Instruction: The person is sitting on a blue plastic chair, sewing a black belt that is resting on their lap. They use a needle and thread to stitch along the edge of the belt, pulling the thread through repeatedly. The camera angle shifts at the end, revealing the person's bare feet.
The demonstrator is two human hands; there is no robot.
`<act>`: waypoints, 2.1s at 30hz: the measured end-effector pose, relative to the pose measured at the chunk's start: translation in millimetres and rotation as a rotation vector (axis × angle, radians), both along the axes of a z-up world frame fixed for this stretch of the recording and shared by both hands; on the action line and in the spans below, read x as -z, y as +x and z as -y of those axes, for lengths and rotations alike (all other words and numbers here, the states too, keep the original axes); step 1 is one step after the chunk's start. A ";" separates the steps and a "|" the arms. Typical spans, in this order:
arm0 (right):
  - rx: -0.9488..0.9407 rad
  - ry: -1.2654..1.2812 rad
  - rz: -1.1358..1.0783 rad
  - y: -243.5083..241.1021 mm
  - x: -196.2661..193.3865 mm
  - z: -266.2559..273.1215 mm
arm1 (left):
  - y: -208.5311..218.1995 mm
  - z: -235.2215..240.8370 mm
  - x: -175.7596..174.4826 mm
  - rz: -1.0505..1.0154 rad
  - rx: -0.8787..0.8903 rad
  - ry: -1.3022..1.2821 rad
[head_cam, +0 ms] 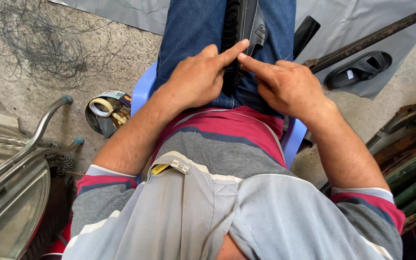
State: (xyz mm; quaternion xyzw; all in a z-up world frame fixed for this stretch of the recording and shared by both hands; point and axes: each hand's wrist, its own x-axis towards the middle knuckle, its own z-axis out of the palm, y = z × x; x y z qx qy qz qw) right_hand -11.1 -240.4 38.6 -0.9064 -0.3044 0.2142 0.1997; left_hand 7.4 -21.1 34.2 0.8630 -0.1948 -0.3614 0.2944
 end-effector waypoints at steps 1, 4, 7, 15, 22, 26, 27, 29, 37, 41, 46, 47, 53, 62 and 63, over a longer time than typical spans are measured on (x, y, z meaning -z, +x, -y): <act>0.002 -0.001 -0.001 2.0 -8.0 3.2 | 1.3 -0.6 0.8 -0.001 0.002 -0.001; 0.054 -0.082 -0.090 9.4 -28.2 17.8 | 7.1 -3.8 1.7 0.084 0.042 -0.010; 0.139 0.082 0.178 8.2 -35.6 35.1 | 8.2 -4.4 -4.7 0.078 0.034 -0.047; 0.102 0.222 0.059 2.7 -38.7 26.0 | -9.1 17.3 8.1 0.362 -0.218 -0.340; 0.353 0.286 -0.314 1.6 -9.1 -1.1 | -19.6 12.0 11.2 0.236 -0.305 -0.411; 0.381 0.344 -0.299 -5.4 15.7 2.6 | -30.3 2.6 14.5 0.238 -0.374 -0.478; 0.389 0.280 -0.059 -7.4 24.9 6.2 | -34.9 -0.5 18.7 0.298 -0.364 -0.546; 0.353 0.229 -0.068 -6.6 13.7 -3.0 | -39.2 -1.9 20.0 0.317 -0.327 -0.514; 1.038 0.824 -0.841 4.2 18.6 43.8 | -35.7 -11.2 17.4 0.330 -0.181 -0.426; 1.215 1.247 -0.129 23.0 15.4 84.4 | -29.2 -15.6 8.7 0.290 -0.113 -0.405; 0.271 0.410 0.600 12.7 -5.2 24.4 | -25.4 -16.5 9.9 0.245 -0.116 -0.297; 0.211 0.358 0.410 4.5 3.8 14.1 | -24.3 -15.3 10.4 0.251 -0.092 -0.206; 0.216 0.411 0.203 8.1 12.1 -7.7 | -12.9 -28.6 -4.7 0.140 0.013 -0.278; 0.228 0.483 0.115 9.0 29.5 -8.6 | -10.4 -27.1 -19.7 -0.208 -0.221 -0.696; 0.237 0.490 0.117 8.9 32.1 -8.2 | -11.3 -20.9 -10.1 0.034 -0.224 -0.369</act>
